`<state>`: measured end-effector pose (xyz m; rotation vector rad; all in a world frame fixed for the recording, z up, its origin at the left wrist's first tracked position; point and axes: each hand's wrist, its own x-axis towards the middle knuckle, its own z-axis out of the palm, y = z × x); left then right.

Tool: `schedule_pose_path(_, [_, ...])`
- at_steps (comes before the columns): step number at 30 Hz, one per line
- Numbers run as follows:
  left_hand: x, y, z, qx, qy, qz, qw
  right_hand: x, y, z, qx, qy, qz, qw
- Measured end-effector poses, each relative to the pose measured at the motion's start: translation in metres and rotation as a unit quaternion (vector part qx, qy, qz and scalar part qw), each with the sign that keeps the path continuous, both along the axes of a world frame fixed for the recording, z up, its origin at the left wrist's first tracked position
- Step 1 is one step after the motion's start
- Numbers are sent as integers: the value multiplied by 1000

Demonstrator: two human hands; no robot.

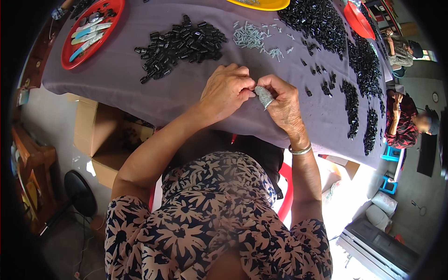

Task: Assembling small black plastic components by inserting silver metal pins.

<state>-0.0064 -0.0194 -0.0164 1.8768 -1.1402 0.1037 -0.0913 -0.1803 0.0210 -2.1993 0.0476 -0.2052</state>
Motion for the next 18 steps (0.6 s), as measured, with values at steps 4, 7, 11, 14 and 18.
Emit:
schedule_pose_path(4, [-1,-3,2,-5,-11,4,1000,-1,6,-6,-70,-85,-29,994])
schedule_pose_path(7, [-1,-3,2,-9,-21,9,1000,-1,8,-6,-102,-130,-6,986])
schedule_pose_path(11, [2,1,0,7,-18,4,1000,1,6,-7,-94,-145,24,985])
schedule_pose_path(14, [-1,0,2,4,1,-1,1000,-10,0,-7,69,-58,-36,995])
schedule_pose_path(18, [0,5,2,-3,1,0,1000,-27,-40,-1,143,-97,-135,976])
